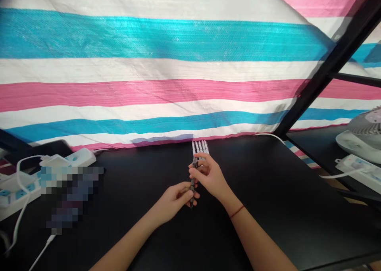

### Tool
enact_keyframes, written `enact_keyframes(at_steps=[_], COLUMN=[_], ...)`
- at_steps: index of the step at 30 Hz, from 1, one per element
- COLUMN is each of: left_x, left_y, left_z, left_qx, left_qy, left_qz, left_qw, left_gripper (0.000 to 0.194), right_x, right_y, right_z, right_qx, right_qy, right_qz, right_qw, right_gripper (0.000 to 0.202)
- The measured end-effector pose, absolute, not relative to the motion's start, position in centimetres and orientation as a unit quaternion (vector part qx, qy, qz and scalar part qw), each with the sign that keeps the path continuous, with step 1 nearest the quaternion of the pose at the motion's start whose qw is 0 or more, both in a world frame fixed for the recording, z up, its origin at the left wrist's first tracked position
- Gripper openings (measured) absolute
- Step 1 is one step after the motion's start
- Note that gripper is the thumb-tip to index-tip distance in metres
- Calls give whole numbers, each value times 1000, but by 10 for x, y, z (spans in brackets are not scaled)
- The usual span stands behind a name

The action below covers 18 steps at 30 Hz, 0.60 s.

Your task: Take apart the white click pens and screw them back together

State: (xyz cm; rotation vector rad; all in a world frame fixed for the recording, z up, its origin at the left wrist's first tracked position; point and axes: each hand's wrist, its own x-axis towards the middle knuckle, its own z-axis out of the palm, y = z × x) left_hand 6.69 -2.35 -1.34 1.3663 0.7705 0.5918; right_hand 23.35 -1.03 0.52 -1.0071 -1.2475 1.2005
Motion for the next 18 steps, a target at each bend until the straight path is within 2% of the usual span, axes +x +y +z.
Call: enact_keyframes(at_steps=[14,18], left_x=[66,65], left_y=[-22,-22], left_z=[-16,-14], left_qx=[595,609], left_qy=[333,336], left_qz=[257,254], left_qw=[685,673], left_gripper=[33,31], right_x=[230,230], right_y=[-10,-11], right_z=[2,2], right_qx=[-438,-426], right_qy=[-520,-534], right_qz=[495,483], right_qw=[541,548], right_gripper=[45,37])
